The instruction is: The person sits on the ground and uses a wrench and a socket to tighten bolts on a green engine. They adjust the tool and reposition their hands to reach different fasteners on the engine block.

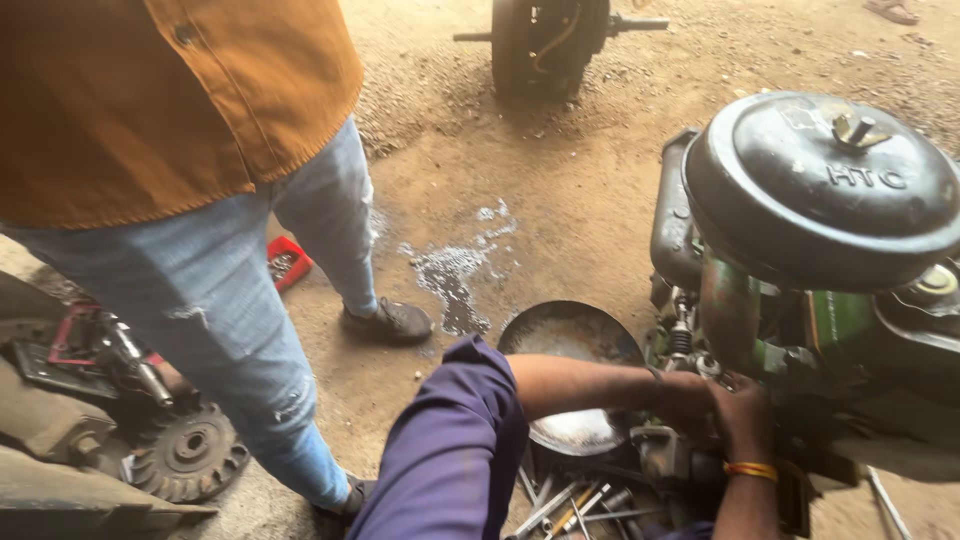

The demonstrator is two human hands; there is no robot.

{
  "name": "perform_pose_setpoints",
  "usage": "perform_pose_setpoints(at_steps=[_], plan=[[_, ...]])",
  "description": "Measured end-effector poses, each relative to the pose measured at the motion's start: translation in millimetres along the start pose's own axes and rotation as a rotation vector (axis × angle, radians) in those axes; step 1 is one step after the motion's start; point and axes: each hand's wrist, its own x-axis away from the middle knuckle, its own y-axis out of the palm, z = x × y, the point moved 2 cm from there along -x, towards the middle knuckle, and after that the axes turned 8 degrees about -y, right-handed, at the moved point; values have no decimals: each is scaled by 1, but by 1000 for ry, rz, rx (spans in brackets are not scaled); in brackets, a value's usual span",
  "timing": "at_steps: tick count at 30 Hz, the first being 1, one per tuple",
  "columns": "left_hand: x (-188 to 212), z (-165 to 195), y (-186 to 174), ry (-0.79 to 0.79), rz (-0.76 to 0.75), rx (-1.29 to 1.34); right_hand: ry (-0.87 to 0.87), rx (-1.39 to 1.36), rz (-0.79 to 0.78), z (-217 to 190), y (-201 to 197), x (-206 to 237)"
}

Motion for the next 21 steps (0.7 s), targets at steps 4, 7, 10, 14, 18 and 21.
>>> perform_pose_setpoints(at_steps=[4, 7, 10, 14, 18, 21], plan=[[23, -11, 6, 62, -137, 7, 75, -95, 23, -14, -4, 8], [43, -27, 7, -147, -124, 585, 84, -164, 33, -23, -2, 10], [68, -45, 17, -966, -252, 1829, 127, -147, 44, -29, 0, 13], [71, -56, 11, -1043, -235, 1722, 82, -233, 74, -33, 1, 16], [66, -53, 7, -1132, -233, 1717, 115, -304, 51, -21, 3, 20], [66, -51, 4, -1073, -235, 1736, 141, -343, 43, -10, 7, 15]])
